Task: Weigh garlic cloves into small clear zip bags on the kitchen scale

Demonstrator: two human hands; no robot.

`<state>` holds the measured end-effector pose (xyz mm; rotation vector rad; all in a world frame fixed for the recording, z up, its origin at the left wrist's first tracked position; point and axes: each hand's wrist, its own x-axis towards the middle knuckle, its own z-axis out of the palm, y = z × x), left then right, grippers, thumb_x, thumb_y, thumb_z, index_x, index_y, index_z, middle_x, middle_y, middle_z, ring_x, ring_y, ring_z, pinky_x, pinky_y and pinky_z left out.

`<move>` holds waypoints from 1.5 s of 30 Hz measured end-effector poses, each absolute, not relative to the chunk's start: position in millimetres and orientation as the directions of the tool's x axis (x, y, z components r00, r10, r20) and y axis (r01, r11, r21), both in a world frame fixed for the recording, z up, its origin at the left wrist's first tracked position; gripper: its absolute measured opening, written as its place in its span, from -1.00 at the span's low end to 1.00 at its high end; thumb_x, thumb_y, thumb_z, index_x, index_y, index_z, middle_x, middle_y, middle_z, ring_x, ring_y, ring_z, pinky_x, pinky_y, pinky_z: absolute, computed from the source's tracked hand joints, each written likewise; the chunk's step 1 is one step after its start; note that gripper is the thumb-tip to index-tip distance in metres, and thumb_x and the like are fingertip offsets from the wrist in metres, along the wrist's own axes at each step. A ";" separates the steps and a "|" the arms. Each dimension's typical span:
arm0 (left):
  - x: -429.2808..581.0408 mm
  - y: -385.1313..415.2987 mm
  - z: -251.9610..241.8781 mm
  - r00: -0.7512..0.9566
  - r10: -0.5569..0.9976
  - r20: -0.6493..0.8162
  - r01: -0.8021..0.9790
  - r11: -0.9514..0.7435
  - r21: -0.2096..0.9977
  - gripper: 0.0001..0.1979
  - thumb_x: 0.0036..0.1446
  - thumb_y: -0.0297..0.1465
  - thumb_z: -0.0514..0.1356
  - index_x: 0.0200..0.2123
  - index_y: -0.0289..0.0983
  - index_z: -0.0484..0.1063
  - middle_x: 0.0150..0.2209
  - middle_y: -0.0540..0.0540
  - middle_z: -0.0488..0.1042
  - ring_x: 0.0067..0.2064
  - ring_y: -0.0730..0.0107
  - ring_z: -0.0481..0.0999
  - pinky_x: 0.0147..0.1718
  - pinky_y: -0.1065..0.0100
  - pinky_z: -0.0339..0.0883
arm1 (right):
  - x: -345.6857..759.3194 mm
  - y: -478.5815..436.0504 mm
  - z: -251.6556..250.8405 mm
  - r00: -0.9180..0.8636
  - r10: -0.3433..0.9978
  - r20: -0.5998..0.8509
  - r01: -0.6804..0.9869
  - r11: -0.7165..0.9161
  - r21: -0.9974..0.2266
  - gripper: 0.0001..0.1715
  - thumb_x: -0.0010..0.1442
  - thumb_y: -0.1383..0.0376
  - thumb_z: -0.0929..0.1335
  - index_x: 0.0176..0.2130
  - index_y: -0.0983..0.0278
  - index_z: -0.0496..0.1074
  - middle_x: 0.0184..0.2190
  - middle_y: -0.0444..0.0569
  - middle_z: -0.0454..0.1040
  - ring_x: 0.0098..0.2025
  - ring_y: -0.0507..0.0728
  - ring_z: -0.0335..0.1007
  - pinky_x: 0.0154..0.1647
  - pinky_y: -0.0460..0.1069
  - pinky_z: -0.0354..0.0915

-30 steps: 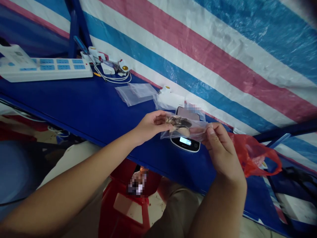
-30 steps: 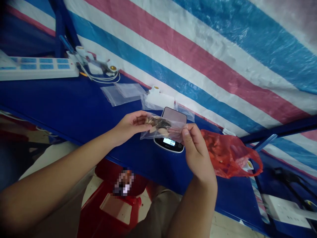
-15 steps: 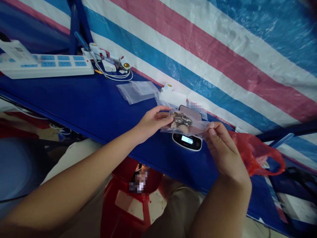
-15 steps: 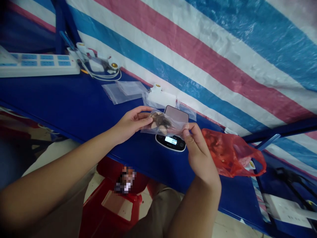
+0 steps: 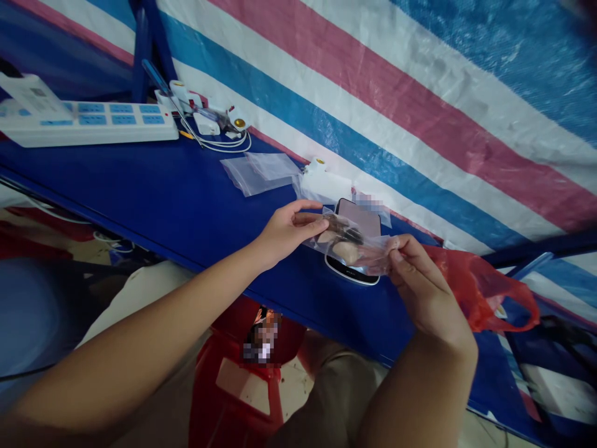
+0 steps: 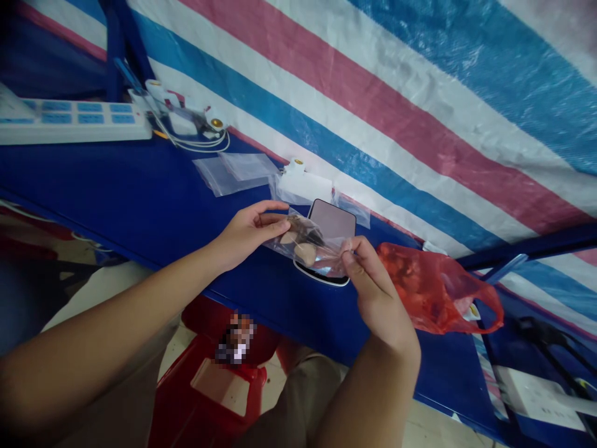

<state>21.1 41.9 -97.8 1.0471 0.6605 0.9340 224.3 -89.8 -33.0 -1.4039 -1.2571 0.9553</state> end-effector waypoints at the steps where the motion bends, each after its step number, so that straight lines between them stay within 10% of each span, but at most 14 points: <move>1: 20.9 42.1 -98.3 0.470 0.882 -0.032 -0.316 0.202 0.927 -0.50 -0.01 -0.28 0.46 0.00 -0.26 0.49 -0.26 -0.09 0.62 -0.27 0.38 0.59 -0.23 0.31 0.45 | 225.3 -91.1 -31.3 0.151 0.987 0.058 0.237 0.020 -0.971 -0.84 0.34 0.09 0.38 -0.15 0.10 0.42 -0.30 -0.13 0.30 -0.28 0.08 0.22 -0.24 -0.05 0.25; 10: 26.4 47.5 -95.7 0.483 0.875 0.024 -0.347 0.166 0.923 -0.66 -0.06 -0.36 0.48 -0.19 -0.29 0.54 -0.21 -0.10 0.63 -0.14 0.33 0.61 0.00 0.18 0.46 | 222.7 -92.7 -24.5 0.272 0.957 0.097 0.176 0.050 -0.983 -0.86 0.28 0.12 0.43 -0.22 0.09 0.43 -0.35 -0.14 0.28 -0.35 0.06 0.25 -0.31 -0.08 0.35; 18: 83.7 90.1 -75.2 0.495 0.828 0.265 -0.242 -0.162 0.957 -0.83 0.02 -0.52 0.35 -0.26 -0.33 0.52 -0.15 -0.19 0.60 -0.09 0.28 0.61 0.02 0.14 0.44 | 238.5 -73.8 -39.3 0.361 0.926 0.108 -0.051 0.135 -0.990 -0.79 0.19 0.14 0.46 -0.29 0.10 0.36 -0.17 -0.07 0.53 0.08 0.25 0.47 0.21 0.25 0.36; 28: 10.9 49.9 -95.6 0.264 0.913 0.311 0.039 -0.333 0.942 -0.84 0.13 -0.34 0.26 -0.21 -0.25 0.50 -0.15 -0.12 0.58 -0.11 0.30 0.56 -0.18 0.33 0.43 | 271.2 -81.8 -53.6 0.674 0.738 0.009 0.088 -0.068 -0.994 -0.63 0.13 0.04 0.48 -0.28 0.30 0.57 -0.31 0.07 0.63 -0.28 0.22 0.61 -0.20 0.09 0.54; 35: 6.9 50.0 -108.2 0.279 0.894 0.351 0.216 -0.415 0.884 -0.86 0.19 -0.32 0.21 -0.21 -0.22 0.49 -0.19 -0.09 0.57 -0.18 0.33 0.53 -0.23 0.32 0.37 | 305.6 -91.7 -66.9 0.808 0.570 0.149 0.337 -0.239 -0.911 -0.66 0.18 0.09 0.39 -0.48 0.26 0.49 -0.59 -0.12 0.43 -0.56 0.03 0.31 -0.53 -0.06 0.27; 41: 10.7 45.3 -107.8 0.354 0.841 0.410 0.271 -0.512 0.815 -0.78 0.22 -0.31 0.19 -0.06 -0.20 0.43 -0.06 -0.12 0.55 -0.05 0.29 0.53 -0.14 0.28 0.37 | 311.4 -77.7 -80.6 0.896 0.419 0.151 0.234 -0.155 -0.960 -0.78 0.04 0.16 0.45 -0.41 0.22 0.40 -0.51 -0.14 0.45 -0.56 0.03 0.26 -0.62 -0.07 0.20; 45: 9.8 41.2 -106.1 0.300 0.832 0.467 0.317 -0.549 0.773 -0.75 0.19 -0.30 0.23 -0.07 -0.19 0.37 -0.05 -0.12 0.52 -0.04 0.28 0.51 -0.13 0.27 0.34 | 302.3 -75.0 -72.9 0.929 0.311 0.203 0.199 0.048 -0.979 -0.42 -0.14 0.26 0.55 -0.62 0.14 0.05 -0.71 -0.28 0.12 -0.64 -0.01 0.09 -0.71 -0.08 0.12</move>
